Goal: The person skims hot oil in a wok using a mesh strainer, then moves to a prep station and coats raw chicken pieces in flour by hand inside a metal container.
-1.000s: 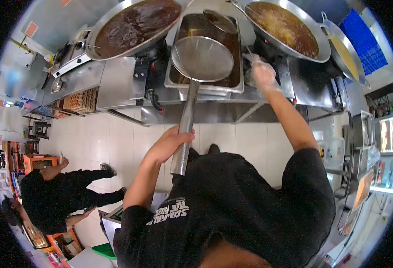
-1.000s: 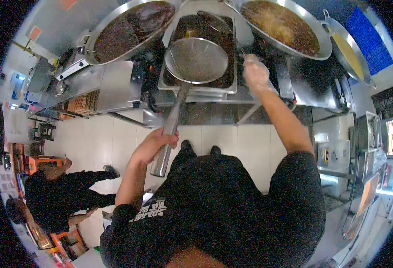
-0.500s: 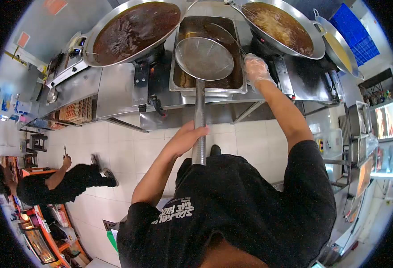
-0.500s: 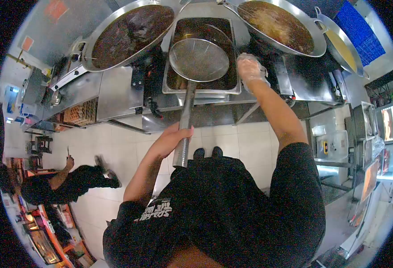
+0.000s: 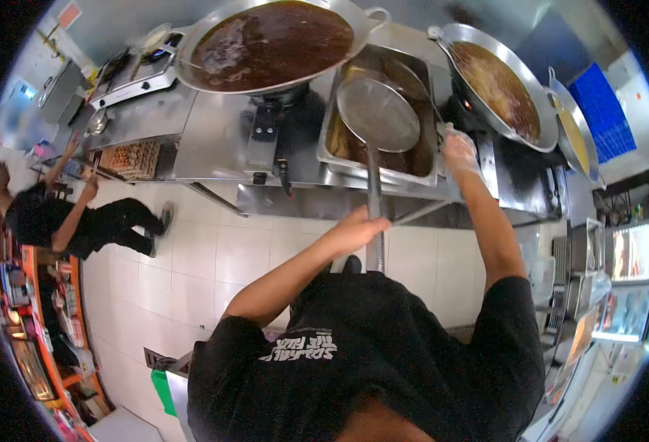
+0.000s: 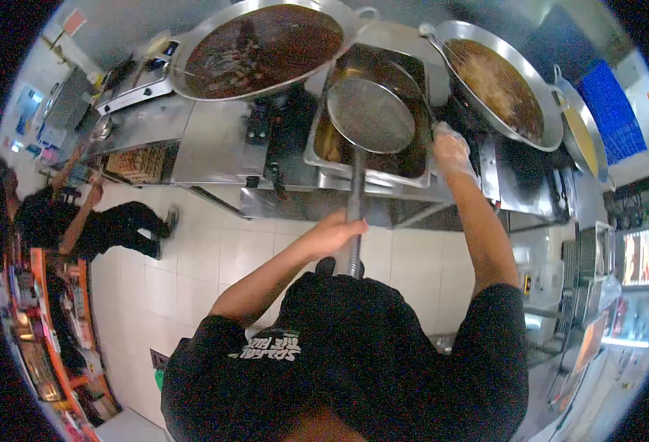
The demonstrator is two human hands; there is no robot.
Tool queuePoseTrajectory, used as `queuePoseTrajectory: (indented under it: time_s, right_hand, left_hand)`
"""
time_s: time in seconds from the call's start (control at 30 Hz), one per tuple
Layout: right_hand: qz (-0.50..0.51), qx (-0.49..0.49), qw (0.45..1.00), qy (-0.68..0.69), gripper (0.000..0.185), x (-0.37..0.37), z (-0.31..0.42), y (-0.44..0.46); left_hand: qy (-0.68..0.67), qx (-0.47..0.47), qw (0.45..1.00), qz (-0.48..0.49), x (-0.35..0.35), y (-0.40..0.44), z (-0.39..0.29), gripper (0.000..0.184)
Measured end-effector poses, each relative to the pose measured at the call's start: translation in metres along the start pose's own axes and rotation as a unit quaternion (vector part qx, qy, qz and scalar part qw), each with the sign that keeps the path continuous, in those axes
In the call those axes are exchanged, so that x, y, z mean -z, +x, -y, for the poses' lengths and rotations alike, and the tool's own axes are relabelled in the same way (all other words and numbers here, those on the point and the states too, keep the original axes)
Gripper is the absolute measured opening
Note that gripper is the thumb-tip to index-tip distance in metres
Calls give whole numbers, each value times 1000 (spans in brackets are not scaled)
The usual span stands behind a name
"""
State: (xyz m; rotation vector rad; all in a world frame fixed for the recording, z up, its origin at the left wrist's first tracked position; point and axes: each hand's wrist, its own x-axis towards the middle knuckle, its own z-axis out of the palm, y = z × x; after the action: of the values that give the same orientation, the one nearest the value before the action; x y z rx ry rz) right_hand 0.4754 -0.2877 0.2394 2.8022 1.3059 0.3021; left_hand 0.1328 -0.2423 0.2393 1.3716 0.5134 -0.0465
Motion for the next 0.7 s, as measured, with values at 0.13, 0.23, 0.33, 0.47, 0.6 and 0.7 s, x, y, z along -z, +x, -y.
queuePoseTrajectory:
  time_s: [0.13,0.23,0.33,0.47,0.6,0.7]
  right_hand:
    - [-33,55,996,61,19,21,19,-6]
    - [-38,114,983,137,21,0,10,-12]
    - [200,3,919,340,29,-20,23,-12]
    - [208,-180,768,578,49,-1,48,-54]
    - [53,-126,873,467,53,-18,15,-84]
    - [92,-206,739,635,53,-10,-18,-109]
  left_hand:
    - [0,-42,999,-17,-3,11,-9,37]
    - [6,-56,998,-21,-10,27,-7,43]
    - [113,-23,993,-15,-5,51,17,48]
    - [242,-161,946,-146,52,22,12,48]
    - [149,-108,824,-536,196,-32,-92,32]
    - [291,-163,758,-560,430,-39,-141,36]
